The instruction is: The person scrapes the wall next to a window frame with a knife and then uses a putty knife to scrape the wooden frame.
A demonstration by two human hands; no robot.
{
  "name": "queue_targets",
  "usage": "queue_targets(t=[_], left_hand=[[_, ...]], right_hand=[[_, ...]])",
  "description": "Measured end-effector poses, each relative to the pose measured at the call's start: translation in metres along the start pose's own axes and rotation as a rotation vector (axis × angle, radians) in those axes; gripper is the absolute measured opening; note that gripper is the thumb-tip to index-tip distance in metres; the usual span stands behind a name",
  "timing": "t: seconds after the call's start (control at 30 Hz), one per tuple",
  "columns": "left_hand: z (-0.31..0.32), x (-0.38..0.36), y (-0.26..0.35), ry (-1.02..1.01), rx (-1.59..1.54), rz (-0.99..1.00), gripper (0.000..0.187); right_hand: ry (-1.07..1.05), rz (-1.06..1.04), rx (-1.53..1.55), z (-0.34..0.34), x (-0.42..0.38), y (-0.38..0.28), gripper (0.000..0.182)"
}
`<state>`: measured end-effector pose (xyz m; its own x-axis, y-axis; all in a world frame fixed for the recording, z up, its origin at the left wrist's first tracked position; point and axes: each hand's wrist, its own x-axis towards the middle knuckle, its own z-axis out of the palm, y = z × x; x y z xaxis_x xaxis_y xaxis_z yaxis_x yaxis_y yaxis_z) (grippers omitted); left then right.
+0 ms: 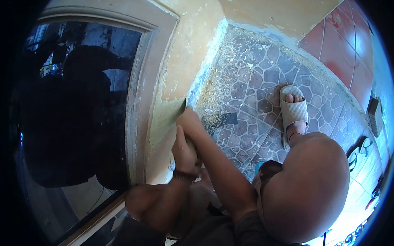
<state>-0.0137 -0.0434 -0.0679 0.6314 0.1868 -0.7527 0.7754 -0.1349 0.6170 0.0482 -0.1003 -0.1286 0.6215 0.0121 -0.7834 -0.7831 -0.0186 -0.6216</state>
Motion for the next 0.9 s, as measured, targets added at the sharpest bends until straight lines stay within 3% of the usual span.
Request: queue_targets(t=[0.1,0.23,0.27,0.43,0.5,0.57,0.7,0.77,0.83,0.9], left_hand=[[0.016,-0.024,0.007,0.015,-0.382,0.116,0.054],[0.011,-0.023,0.000,0.075,-0.020,0.207,0.052],[0.006,-0.023,-0.002,0.043,-0.063,0.172,0.051],[0.009,-0.021,0.002,-0.024,-0.311,0.113,0.048],[0.005,-0.007,0.017,-0.009,-0.076,-0.104,0.047],[0.001,-0.002,0.018,0.002,-0.005,-0.165,0.046],[0.011,0.001,-0.010,0.061,-0.182,0.127,0.044],[0.009,0.006,-0.018,0.072,-0.150,0.130,0.044],[0.007,-0.002,0.004,0.030,-0.011,-0.052,0.044],[0.004,-0.009,0.007,0.012,-0.062,-0.081,0.045]], right_hand=[[0.027,-0.015,-0.018,-0.002,-0.005,-0.005,0.041],[0.060,-0.009,0.046,0.000,-0.013,-0.003,0.040],[-0.008,-0.015,0.023,-0.001,-0.010,0.000,0.048],[0.064,0.005,0.088,0.000,-0.014,-0.006,0.041],[0.069,0.020,0.120,-0.001,-0.006,-0.005,0.041],[0.012,0.050,0.141,-0.009,0.009,-0.003,0.045],[0.027,-0.038,-0.021,0.004,0.002,0.004,0.044],[0.001,0.006,0.008,0.001,0.004,0.004,0.045],[-0.064,0.043,0.072,-0.009,0.007,0.002,0.047],[0.056,0.025,0.081,-0.001,-0.001,-0.002,0.039]])
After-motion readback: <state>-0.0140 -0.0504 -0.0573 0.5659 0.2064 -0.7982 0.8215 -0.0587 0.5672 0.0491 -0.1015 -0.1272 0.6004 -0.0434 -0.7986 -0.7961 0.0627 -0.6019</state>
